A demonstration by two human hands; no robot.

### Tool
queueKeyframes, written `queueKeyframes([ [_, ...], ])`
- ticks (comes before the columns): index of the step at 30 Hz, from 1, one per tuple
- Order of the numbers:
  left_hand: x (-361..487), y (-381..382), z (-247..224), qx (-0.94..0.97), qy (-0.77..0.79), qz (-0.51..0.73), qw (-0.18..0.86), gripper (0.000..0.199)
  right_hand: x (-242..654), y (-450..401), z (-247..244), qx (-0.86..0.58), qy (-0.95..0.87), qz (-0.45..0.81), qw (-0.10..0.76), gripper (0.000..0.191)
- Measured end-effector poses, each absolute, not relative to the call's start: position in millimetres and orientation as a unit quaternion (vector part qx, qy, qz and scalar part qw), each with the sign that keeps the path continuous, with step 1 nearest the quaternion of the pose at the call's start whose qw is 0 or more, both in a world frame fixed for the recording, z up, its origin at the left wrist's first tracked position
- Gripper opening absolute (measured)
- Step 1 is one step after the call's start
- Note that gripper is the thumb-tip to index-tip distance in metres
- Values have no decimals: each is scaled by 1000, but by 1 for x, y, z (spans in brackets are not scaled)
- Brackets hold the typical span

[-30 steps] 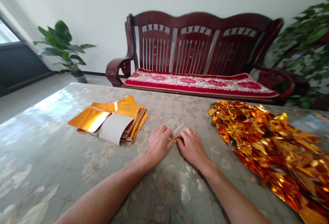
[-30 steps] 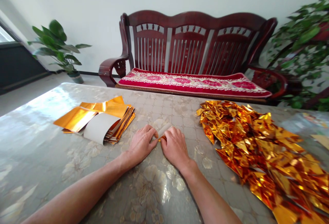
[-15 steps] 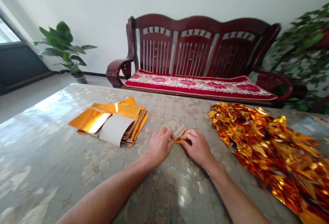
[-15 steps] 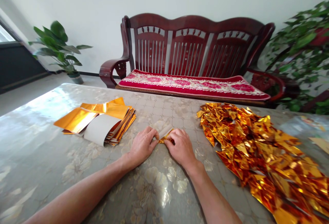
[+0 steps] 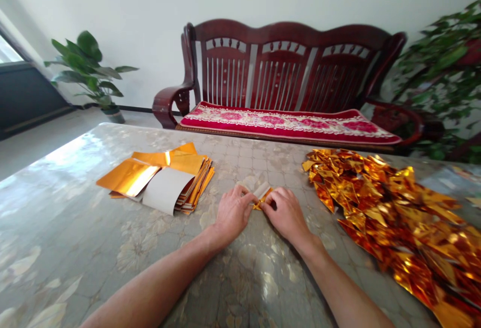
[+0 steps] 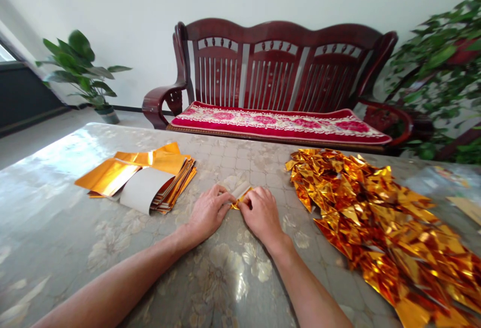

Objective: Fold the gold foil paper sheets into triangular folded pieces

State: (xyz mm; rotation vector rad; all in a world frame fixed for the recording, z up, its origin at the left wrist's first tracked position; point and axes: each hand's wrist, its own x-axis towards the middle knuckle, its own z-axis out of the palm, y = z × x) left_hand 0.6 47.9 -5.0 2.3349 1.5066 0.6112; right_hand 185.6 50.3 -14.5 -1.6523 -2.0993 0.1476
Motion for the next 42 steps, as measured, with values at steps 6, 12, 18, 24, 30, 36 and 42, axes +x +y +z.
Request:
queueKeyframes([
  [6,-2,53,-7,817,507,221,164,25,183,47,-11,-620,-759,15,196,17],
  [12,0,45,-8,849,483,196,83,25,182,45,-9,-636,-754,-15,165,17],
  [18,6,37,-11,905,387,164,-62,30,183,46,-9,-634,-756,-24,161,19],
  [24,5,42,-11,930,343,134,-16,23,187,48,-15,-636,-749,-25,181,20],
  [30,6,35,-11,938,322,126,8,19,191,47,-16,-616,-756,26,217,14],
  [36,8,37,-13,923,347,161,30,24,188,40,-8,-605,-765,67,211,15],
  [42,13,39,-10,909,380,167,37,20,189,45,-13,-623,-748,59,222,12],
])
